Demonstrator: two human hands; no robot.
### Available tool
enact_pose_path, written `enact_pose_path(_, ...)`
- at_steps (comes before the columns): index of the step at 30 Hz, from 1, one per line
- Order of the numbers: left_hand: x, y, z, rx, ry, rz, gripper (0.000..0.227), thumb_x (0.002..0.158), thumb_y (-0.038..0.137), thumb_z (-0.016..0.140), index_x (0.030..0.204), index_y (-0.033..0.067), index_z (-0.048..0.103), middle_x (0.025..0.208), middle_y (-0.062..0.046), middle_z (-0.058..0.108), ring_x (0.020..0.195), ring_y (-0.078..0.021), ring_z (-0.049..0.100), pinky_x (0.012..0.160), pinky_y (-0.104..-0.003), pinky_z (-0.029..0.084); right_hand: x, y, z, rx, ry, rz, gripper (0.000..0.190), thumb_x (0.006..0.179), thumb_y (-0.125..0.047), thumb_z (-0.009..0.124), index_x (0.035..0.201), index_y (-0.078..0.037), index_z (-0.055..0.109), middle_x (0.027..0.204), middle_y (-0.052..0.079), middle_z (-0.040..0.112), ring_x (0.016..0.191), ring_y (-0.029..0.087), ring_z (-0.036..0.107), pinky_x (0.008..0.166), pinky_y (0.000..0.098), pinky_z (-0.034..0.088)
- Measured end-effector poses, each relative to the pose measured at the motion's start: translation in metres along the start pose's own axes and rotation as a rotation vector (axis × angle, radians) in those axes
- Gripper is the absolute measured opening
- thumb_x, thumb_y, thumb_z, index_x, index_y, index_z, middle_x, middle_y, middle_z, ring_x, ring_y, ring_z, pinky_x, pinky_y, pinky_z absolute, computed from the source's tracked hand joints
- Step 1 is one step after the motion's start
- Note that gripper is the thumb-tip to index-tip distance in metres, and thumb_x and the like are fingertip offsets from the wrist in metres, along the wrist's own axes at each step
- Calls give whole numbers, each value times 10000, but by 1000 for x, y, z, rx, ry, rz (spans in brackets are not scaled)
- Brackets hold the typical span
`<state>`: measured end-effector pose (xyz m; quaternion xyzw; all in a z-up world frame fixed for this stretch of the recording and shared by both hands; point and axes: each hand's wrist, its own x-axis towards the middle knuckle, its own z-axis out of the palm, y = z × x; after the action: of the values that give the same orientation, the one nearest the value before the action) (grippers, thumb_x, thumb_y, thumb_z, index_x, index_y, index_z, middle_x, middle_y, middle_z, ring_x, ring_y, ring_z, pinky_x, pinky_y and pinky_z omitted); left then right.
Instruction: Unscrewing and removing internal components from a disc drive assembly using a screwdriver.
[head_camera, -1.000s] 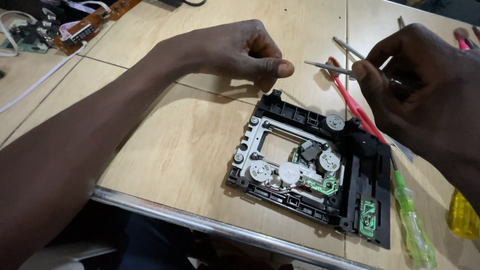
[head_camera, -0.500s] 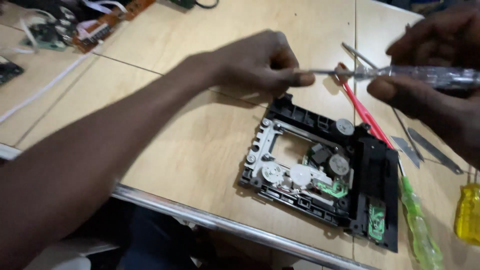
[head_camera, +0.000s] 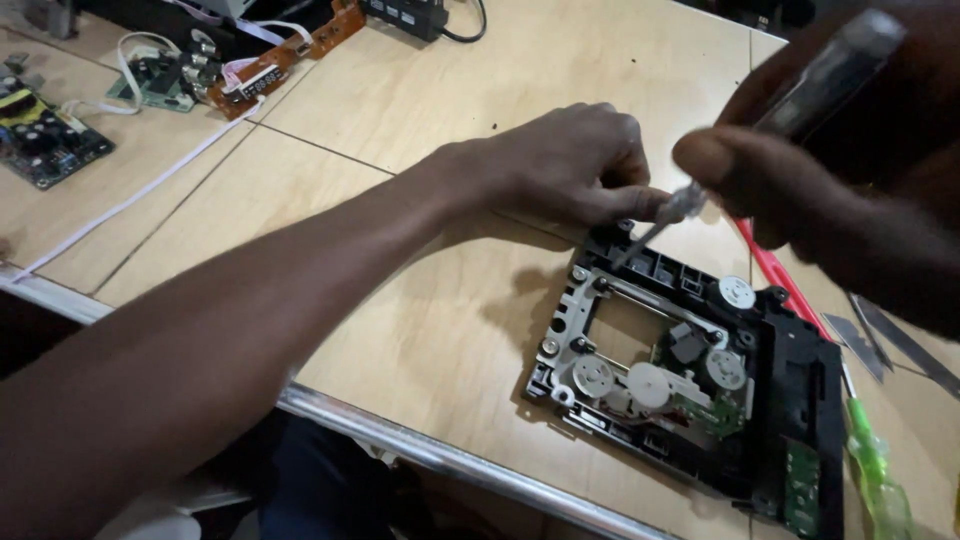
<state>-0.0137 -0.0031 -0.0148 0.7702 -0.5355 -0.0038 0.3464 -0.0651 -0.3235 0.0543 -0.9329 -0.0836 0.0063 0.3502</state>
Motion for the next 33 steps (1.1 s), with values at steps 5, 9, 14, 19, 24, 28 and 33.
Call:
enact_pose_path(5, 1, -7, 2, 3, 23, 20, 470, 1025, 345, 642, 602, 149, 583, 518, 40, 446, 464, -110, 322, 463, -337, 235, 29, -6, 63, 32, -89, 147, 498, 793, -569, 547, 1005, -118, 543, 850, 62, 454, 647, 181, 383, 494, 301, 292)
enact_pose_path(9, 4, -15, 5, -18, 27, 96, 477, 1000, 248, 641, 565, 182, 456, 498, 52, 359, 457, -109, 241, 470, -327, 184, 31, -34, 108, 63, -160, 265, 546, 754, -663, 493, 944, -154, 553, 806, 48, 438, 596, 184, 357, 443, 312, 274)
enact_pose_path(14, 8, -24, 7, 12, 27, 127, 415, 972, 170, 621, 585, 171, 473, 512, 39, 384, 455, -105, 280, 464, -323, 216, 41, -28, 123, -22, -99, 446, 677, 726, -630, 421, 1224, -203, 591, 974, 123, 519, 716, 220, 407, 533, 326, 297)
enact_pose_path(19, 6, -22, 5, -12, 15, 159, 399, 959, 131, 596, 581, 172, 475, 515, 37, 378, 459, -103, 270, 478, -324, 212, 42, -12, 103, -47, -96, 456, 565, 819, -485, 432, 1268, -200, 623, 1044, 122, 522, 748, 244, 406, 571, 360, 296)
enact_pose_path(24, 6, -20, 4, 29, 0, 139, 531, 1078, 317, 596, 585, 172, 466, 511, 38, 355, 476, -116, 255, 497, -340, 216, 27, -9, 88, -77, -96, 404, 544, 819, -476, 449, 1253, -204, 634, 1028, 113, 535, 737, 238, 422, 567, 357, 308)
enact_pose_path(28, 6, -20, 4, 50, 14, 145, 452, 1043, 272, 605, 609, 152, 563, 511, 40, 434, 462, -109, 309, 475, -335, 240, 18, 8, 58, -100, -98, 363, 527, 819, -469, 463, 1240, -207, 642, 1016, 107, 545, 728, 234, 436, 564, 355, 318)
enact_pose_path(33, 7, -19, 5, 76, 29, 117, 418, 1016, 258, 629, 616, 139, 595, 522, 29, 462, 478, -130, 340, 497, -353, 270, 6, 40, 11, -129, -98, 312, 506, 818, -460, 481, 1225, -212, 653, 1000, 98, 558, 717, 228, 453, 560, 352, 330)
